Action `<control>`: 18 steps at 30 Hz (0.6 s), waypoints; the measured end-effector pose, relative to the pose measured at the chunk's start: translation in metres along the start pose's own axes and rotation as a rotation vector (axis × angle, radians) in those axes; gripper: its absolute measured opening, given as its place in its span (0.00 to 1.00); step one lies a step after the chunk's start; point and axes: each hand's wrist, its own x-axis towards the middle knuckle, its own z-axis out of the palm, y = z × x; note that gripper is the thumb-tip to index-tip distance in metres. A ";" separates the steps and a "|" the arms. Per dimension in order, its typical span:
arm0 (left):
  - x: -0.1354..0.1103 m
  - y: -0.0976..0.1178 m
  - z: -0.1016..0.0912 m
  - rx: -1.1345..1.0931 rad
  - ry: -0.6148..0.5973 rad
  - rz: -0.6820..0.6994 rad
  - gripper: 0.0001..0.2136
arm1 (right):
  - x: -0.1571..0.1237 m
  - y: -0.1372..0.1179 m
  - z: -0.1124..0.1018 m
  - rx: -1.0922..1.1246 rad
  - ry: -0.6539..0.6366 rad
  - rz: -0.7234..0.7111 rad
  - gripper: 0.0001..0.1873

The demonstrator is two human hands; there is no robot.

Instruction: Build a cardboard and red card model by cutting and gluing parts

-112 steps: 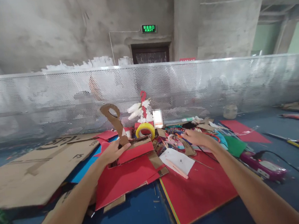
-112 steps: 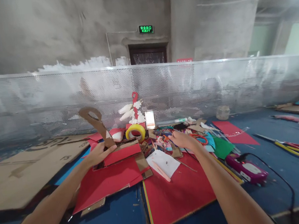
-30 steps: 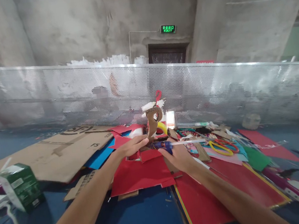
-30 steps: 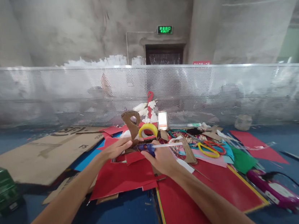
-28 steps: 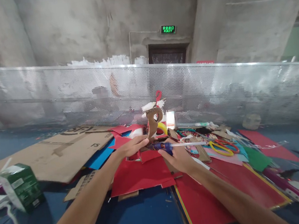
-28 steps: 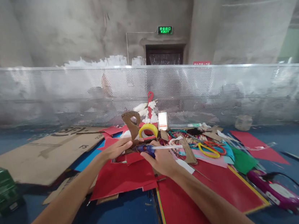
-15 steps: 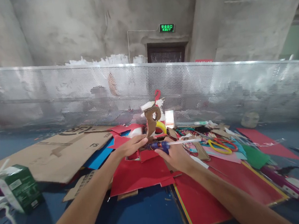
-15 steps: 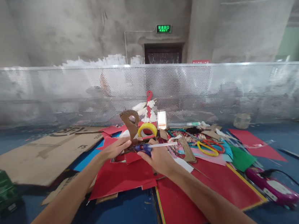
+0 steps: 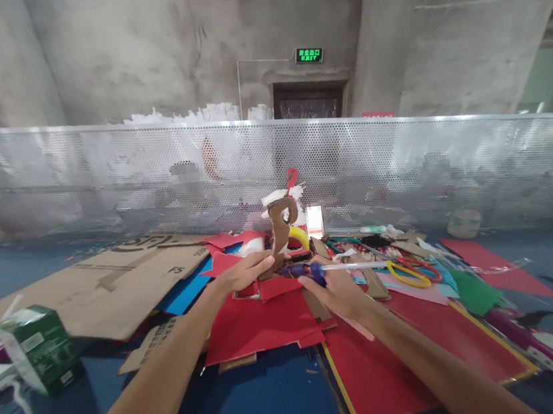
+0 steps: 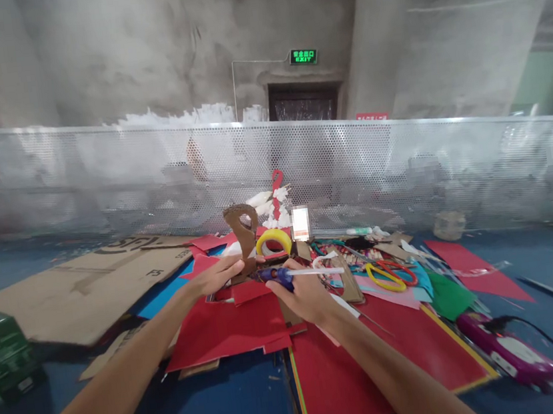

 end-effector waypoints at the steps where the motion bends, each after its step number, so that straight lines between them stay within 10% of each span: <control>1: 0.000 0.000 0.000 -0.007 -0.003 0.006 0.27 | 0.001 0.000 0.001 -0.023 0.010 0.006 0.12; 11: 0.002 0.006 0.001 -0.075 -0.035 0.047 0.26 | 0.007 0.000 0.021 -0.164 0.061 -0.029 0.15; 18: 0.000 0.005 -0.001 -0.042 -0.019 -0.001 0.27 | 0.003 -0.003 -0.015 -0.248 0.064 0.127 0.14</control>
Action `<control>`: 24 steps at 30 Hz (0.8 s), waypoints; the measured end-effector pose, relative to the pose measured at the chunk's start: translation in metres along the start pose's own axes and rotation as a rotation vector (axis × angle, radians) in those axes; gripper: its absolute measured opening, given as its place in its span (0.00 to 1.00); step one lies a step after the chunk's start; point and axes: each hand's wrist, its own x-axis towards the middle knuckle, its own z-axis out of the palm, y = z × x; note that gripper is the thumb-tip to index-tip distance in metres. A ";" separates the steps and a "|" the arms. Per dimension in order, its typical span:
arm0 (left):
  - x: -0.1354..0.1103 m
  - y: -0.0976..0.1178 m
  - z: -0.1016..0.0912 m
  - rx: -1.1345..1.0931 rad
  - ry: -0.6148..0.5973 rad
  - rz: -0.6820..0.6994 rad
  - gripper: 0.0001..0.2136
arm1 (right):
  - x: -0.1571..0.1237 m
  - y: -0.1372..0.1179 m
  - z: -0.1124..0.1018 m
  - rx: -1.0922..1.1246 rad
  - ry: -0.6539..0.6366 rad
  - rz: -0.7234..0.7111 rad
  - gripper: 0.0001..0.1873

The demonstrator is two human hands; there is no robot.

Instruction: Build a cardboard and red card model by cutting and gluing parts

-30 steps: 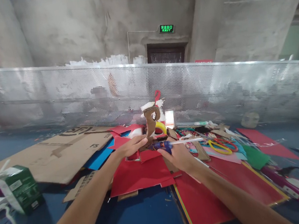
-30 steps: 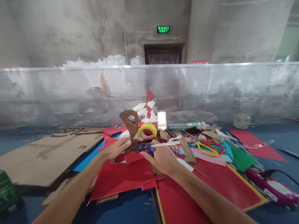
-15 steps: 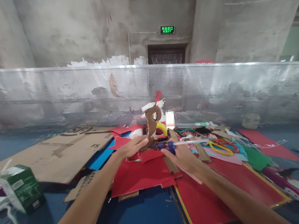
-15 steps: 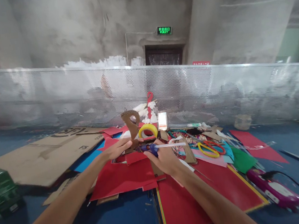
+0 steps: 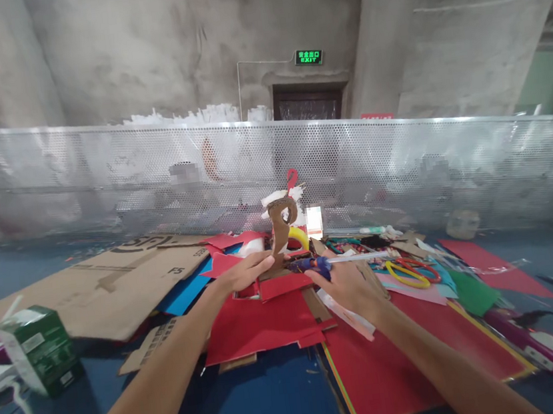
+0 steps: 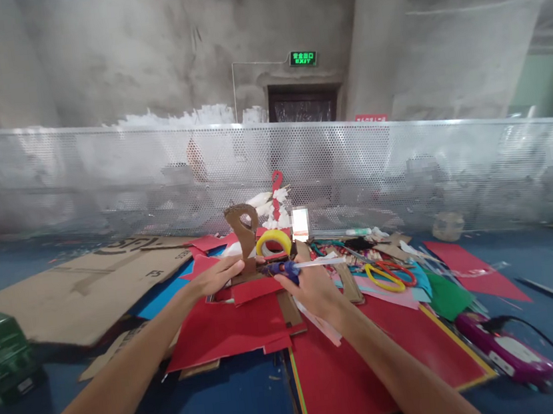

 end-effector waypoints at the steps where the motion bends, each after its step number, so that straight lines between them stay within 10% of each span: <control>1: 0.000 -0.001 0.000 0.005 0.006 -0.003 0.27 | -0.001 0.001 -0.005 -0.002 -0.006 0.016 0.13; 13: 0.002 -0.001 0.001 -0.075 -0.030 0.036 0.27 | -0.001 0.000 0.029 0.140 -0.035 -0.227 0.15; 24: 0.001 -0.007 0.001 -0.015 0.021 0.003 0.26 | 0.000 0.013 -0.013 -0.187 -0.017 0.005 0.17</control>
